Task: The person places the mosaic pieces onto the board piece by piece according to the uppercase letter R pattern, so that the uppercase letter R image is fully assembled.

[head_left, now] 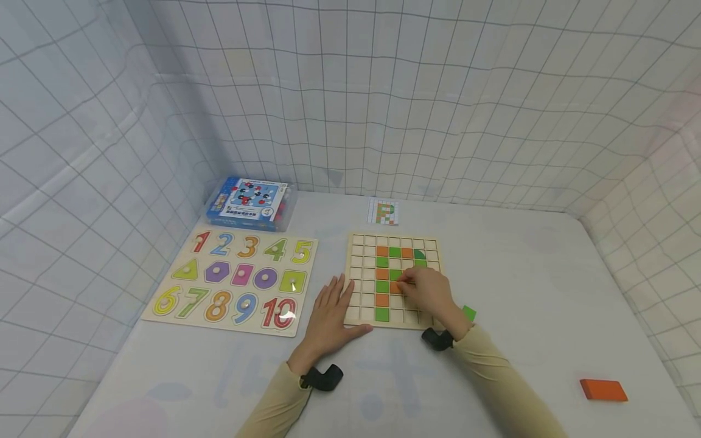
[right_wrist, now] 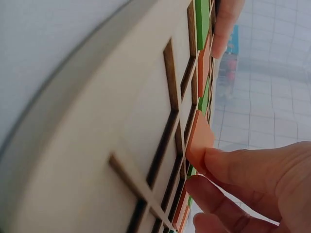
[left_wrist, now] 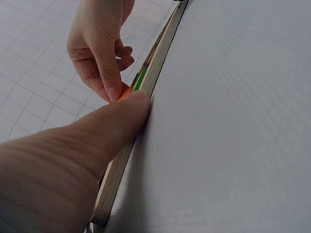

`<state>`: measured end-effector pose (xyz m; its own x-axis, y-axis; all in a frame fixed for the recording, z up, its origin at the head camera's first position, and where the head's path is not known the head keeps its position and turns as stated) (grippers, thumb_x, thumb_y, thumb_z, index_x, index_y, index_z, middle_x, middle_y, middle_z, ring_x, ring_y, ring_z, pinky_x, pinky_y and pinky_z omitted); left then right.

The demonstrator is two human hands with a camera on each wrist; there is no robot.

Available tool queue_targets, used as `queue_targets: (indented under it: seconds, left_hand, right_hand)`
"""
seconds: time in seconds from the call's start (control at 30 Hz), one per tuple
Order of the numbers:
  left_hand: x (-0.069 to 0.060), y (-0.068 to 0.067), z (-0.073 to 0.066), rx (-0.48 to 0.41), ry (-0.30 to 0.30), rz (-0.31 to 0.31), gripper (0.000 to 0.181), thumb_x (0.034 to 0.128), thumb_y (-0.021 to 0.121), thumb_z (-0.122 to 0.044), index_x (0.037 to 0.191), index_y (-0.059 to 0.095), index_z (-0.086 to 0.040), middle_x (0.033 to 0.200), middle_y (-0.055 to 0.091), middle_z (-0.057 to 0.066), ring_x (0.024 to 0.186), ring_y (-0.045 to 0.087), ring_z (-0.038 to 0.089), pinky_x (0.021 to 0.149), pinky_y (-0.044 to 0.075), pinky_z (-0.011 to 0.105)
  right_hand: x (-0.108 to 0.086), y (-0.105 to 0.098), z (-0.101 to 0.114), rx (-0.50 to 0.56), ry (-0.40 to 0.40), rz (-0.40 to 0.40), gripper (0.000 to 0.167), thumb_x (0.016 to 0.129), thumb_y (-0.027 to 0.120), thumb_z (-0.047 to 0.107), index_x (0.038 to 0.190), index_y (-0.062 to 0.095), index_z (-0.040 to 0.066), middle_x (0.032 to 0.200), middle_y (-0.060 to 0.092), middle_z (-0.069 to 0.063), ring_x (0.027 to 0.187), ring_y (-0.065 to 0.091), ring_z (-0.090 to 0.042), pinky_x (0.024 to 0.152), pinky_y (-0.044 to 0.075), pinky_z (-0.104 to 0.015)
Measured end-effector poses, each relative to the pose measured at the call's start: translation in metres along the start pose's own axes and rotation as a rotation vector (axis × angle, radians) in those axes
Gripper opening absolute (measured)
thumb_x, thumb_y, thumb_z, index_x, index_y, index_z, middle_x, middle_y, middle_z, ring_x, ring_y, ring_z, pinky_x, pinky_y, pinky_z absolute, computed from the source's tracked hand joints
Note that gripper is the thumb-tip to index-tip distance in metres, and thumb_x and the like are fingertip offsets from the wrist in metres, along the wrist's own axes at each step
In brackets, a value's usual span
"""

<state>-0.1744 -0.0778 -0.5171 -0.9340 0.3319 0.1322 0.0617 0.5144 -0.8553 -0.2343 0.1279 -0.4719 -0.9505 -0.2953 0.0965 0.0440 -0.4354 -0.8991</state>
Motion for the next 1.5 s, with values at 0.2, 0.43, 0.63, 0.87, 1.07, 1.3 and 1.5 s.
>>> queue_targets:
  seconds: [0.2,0.43,0.63,0.87,1.07,1.3,1.5]
  left_hand:
    - [-0.001,0.002,0.001,-0.001,0.004,0.006,0.097,0.0791,0.067,-0.057,0.148,0.027,-0.001,0.155,0.016,0.018,0.143,0.005,0.029,0.114,0.004,0.043]
    - [-0.002,0.002,0.002,0.007,-0.001,0.005,0.097,0.0791,0.067,-0.057,0.148,0.027,-0.001,0.155,0.016,0.018,0.143,0.005,0.029,0.114,0.005,0.043]
    - [-0.002,0.002,0.002,0.018,0.011,0.005,0.097,0.0792,0.067,-0.057,0.148,0.027,-0.001,0.155,0.016,0.019,0.143,0.005,0.030,0.113,0.005,0.043]
    - [-0.001,0.002,0.001,0.020,0.013,0.004,0.098,0.0789,0.067,-0.057,0.148,0.028,-0.001,0.154,0.017,0.019,0.143,0.006,0.030,0.113,0.005,0.043]
    - [-0.001,0.002,0.001,0.014,0.011,0.007,0.098,0.0786,0.067,-0.057,0.148,0.027,0.000,0.154,0.016,0.019,0.143,0.006,0.031,0.113,0.005,0.043]
    - [0.000,0.003,0.002,0.019,0.007,0.007,0.097,0.0794,0.066,-0.057,0.149,0.026,-0.002,0.155,0.016,0.018,0.143,0.005,0.029,0.114,0.004,0.042]
    - [0.001,0.003,0.002,0.021,0.013,-0.009,0.097,0.0790,0.067,-0.057,0.148,0.028,-0.001,0.154,0.017,0.019,0.143,0.006,0.030,0.113,0.005,0.044]
  right_hand:
    - [-0.001,0.002,0.002,-0.045,0.036,0.016,0.009,0.086,0.071,0.022,0.079,0.073,0.017,0.079,0.065,0.005,0.068,0.058,-0.012,0.056,0.046,-0.029]
    - [-0.003,0.003,0.004,-0.045,0.039,0.032,0.007,0.085,0.071,0.023,0.079,0.073,0.020,0.077,0.063,0.008,0.065,0.053,-0.009,0.054,0.044,-0.028]
    - [-0.010,0.000,0.001,-0.016,-0.041,-0.017,0.004,0.084,0.073,0.024,0.082,0.073,0.020,0.082,0.065,0.007,0.065,0.052,-0.007,0.054,0.044,-0.027]
    - [-0.023,-0.018,-0.010,0.026,-0.130,-0.194,0.022,0.084,0.073,0.022,0.102,0.072,0.009,0.086,0.067,0.002,0.065,0.054,-0.011,0.049,0.043,-0.025]
    - [-0.039,-0.035,-0.027,0.047,-0.160,-0.350,0.031,0.082,0.075,0.019,0.109,0.069,0.006,0.088,0.066,-0.002,0.071,0.058,-0.017,0.050,0.044,-0.028]
    - [-0.056,-0.050,-0.048,0.019,-0.149,-0.494,0.035,0.079,0.077,0.017,0.110,0.066,0.006,0.090,0.066,-0.007,0.074,0.058,-0.022,0.049,0.044,-0.031]
    - [-0.067,-0.058,-0.062,0.017,-0.080,-0.519,0.040,0.078,0.078,0.020,0.113,0.065,0.006,0.094,0.066,-0.007,0.079,0.057,-0.022,0.052,0.044,-0.033]
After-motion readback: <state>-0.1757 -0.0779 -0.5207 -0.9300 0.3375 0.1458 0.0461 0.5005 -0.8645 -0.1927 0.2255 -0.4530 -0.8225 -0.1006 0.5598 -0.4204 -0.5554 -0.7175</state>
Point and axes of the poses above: each hand's wrist, its own x-axis towards the middle knuckle, its own y-axis out of the palm, z = x × y, the point moved 4 cm from there along x, towards the middle knuckle
